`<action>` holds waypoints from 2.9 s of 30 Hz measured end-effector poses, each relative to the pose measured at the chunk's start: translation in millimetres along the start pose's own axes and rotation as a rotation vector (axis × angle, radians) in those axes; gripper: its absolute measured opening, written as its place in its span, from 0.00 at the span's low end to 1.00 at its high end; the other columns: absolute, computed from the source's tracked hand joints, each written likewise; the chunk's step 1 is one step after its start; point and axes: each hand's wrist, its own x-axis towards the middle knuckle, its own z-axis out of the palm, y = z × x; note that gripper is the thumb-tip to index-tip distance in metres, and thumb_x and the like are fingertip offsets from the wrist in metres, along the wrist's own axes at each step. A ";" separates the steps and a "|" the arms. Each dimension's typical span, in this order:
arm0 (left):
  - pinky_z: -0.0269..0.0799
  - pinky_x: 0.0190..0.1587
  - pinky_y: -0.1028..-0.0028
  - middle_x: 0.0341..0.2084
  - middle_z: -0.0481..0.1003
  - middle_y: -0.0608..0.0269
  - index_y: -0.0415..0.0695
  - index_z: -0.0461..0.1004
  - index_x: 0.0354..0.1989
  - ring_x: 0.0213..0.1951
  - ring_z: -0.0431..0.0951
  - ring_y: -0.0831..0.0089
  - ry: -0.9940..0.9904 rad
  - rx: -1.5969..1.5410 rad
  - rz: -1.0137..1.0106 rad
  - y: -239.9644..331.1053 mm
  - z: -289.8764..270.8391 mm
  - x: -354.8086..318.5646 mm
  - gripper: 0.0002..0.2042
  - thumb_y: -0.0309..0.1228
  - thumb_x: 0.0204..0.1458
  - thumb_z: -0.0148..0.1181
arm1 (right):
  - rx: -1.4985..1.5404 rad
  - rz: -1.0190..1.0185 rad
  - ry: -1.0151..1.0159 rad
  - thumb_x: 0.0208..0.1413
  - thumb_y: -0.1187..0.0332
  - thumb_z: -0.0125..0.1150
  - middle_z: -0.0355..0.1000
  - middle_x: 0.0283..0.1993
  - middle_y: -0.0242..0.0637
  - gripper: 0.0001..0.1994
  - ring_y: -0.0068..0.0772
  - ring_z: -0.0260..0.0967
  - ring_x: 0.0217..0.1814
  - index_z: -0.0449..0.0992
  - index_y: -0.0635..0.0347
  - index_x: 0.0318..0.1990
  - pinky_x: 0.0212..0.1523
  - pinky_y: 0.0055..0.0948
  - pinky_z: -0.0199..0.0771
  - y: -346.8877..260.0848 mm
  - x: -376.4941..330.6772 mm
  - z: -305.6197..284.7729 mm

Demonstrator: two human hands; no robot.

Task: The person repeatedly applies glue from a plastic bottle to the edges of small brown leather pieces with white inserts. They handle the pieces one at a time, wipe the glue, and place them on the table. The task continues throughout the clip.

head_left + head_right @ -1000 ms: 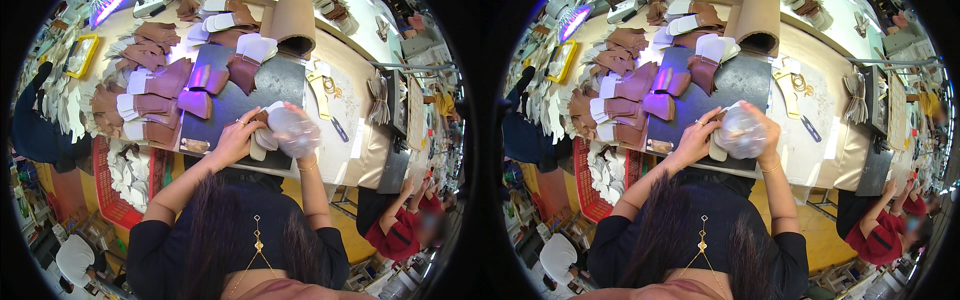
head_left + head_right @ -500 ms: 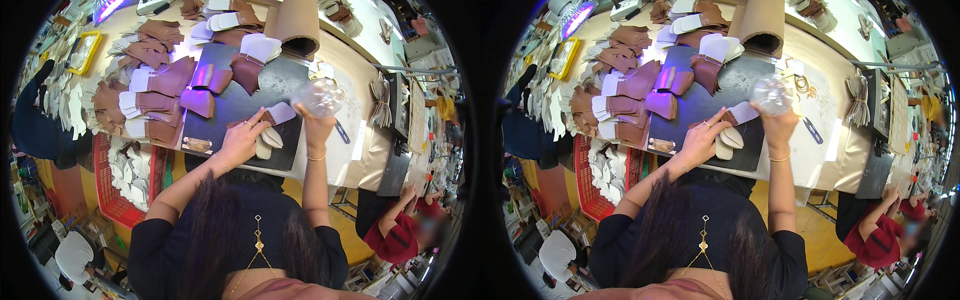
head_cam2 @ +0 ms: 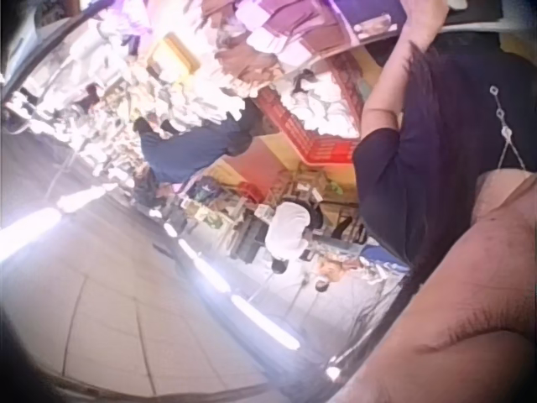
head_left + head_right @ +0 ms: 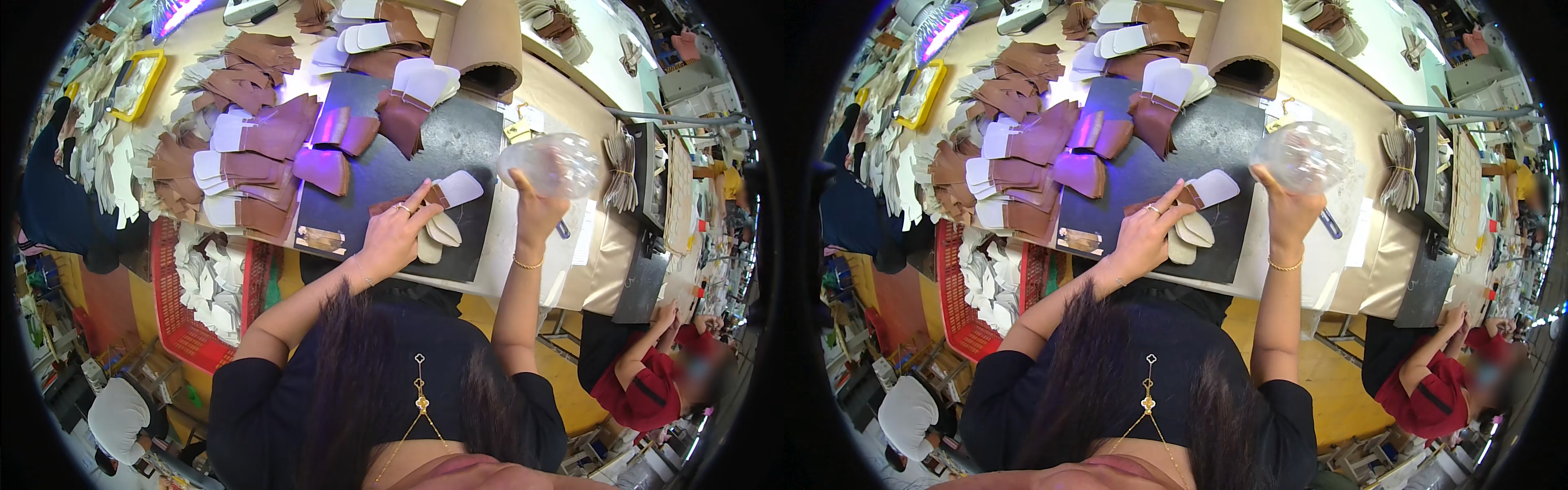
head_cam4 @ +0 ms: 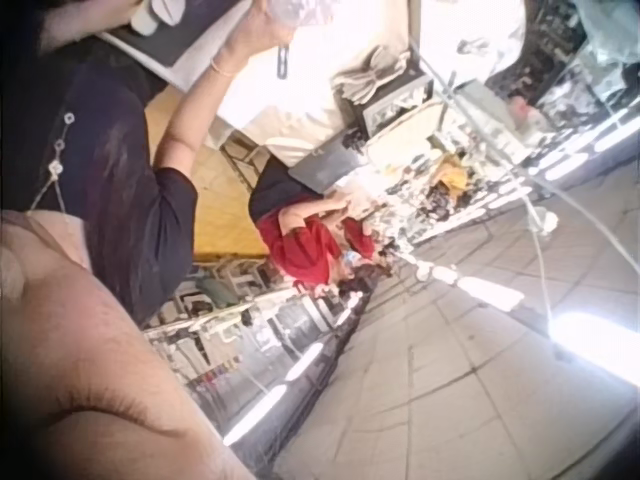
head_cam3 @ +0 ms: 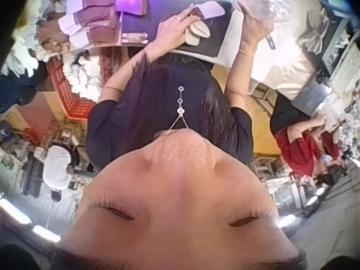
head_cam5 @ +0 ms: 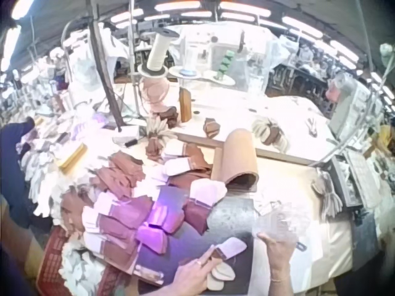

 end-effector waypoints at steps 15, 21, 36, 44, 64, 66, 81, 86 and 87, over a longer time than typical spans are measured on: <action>0.75 0.47 0.63 0.63 0.66 0.64 0.54 0.76 0.46 0.49 0.78 0.59 -0.042 -0.143 -0.087 0.8 -5.8 2.2 0.17 0.30 0.45 0.66 | 0.286 0.016 -0.044 0.44 0.73 0.76 0.69 0.58 0.47 0.35 0.44 0.68 0.62 0.64 0.68 0.61 0.61 0.38 0.70 7.9 -17.4 -11.7; 0.74 0.49 0.61 0.67 0.62 0.62 0.56 0.75 0.46 0.49 0.78 0.57 -0.142 -0.075 -0.068 3.5 -14.0 10.0 0.16 0.34 0.45 0.66 | 0.326 0.041 -0.070 0.45 0.72 0.76 0.69 0.58 0.48 0.36 0.44 0.68 0.62 0.63 0.68 0.61 0.62 0.38 0.69 3.3 -21.0 -10.1; 0.71 0.53 0.64 0.59 0.69 0.66 0.51 0.76 0.46 0.53 0.75 0.59 -0.145 -0.316 -0.064 0.4 -19.5 7.2 0.15 0.30 0.48 0.65 | 0.486 0.033 -0.058 0.45 0.67 0.76 0.69 0.58 0.53 0.36 0.43 0.68 0.62 0.63 0.66 0.60 0.61 0.40 0.70 -5.4 -21.5 -8.1; 0.71 0.53 0.61 0.57 0.66 0.60 0.50 0.72 0.52 0.51 0.75 0.55 -0.217 -0.276 -0.081 0.8 -25.0 10.4 0.20 0.32 0.48 0.66 | 0.461 0.088 -0.318 0.43 0.65 0.78 0.68 0.61 0.52 0.39 0.42 0.66 0.63 0.62 0.64 0.62 0.60 0.40 0.71 -6.5 -47.2 13.4; 0.70 0.54 0.58 0.68 0.58 0.58 0.53 0.71 0.48 0.53 0.74 0.48 -0.264 -0.143 -0.059 4.0 -24.4 13.9 0.18 0.36 0.48 0.65 | -0.014 -0.015 -0.182 0.43 0.63 0.79 0.76 0.48 0.42 0.31 0.35 0.74 0.49 0.72 0.68 0.53 0.49 0.33 0.74 0.2 -34.1 10.9; 0.70 0.54 0.58 0.68 0.58 0.58 0.53 0.71 0.49 0.53 0.74 0.48 -0.255 -0.133 -0.046 4.4 -23.3 12.7 0.18 0.35 0.49 0.64 | 0.054 0.057 -0.119 0.44 0.65 0.78 0.76 0.48 0.43 0.30 0.34 0.74 0.49 0.72 0.68 0.53 0.48 0.32 0.75 -0.1 -25.6 6.7; 0.70 0.54 0.59 0.66 0.62 0.63 0.53 0.71 0.49 0.56 0.73 0.53 -0.244 -0.142 -0.021 2.8 -22.7 11.7 0.19 0.34 0.47 0.66 | 0.005 0.029 -0.047 0.45 0.67 0.77 0.77 0.47 0.43 0.29 0.31 0.76 0.47 0.72 0.70 0.54 0.50 0.30 0.76 1.7 -7.4 1.4; 0.69 0.53 0.58 0.60 0.65 0.64 0.53 0.70 0.50 0.53 0.74 0.55 -0.250 -0.231 -0.054 3.0 -26.6 12.8 0.21 0.31 0.45 0.66 | 0.233 0.044 0.037 0.46 0.70 0.76 0.71 0.56 0.45 0.33 0.38 0.69 0.60 0.66 0.70 0.59 0.61 0.36 0.69 5.6 -12.8 -11.8; 0.70 0.53 0.58 0.59 0.66 0.63 0.53 0.70 0.52 0.53 0.74 0.54 -0.259 -0.241 -0.067 2.6 -27.4 14.7 0.23 0.32 0.45 0.66 | 0.289 0.044 0.041 0.46 0.70 0.76 0.71 0.56 0.45 0.33 0.38 0.69 0.60 0.66 0.70 0.59 0.61 0.36 0.69 5.3 -14.6 -12.5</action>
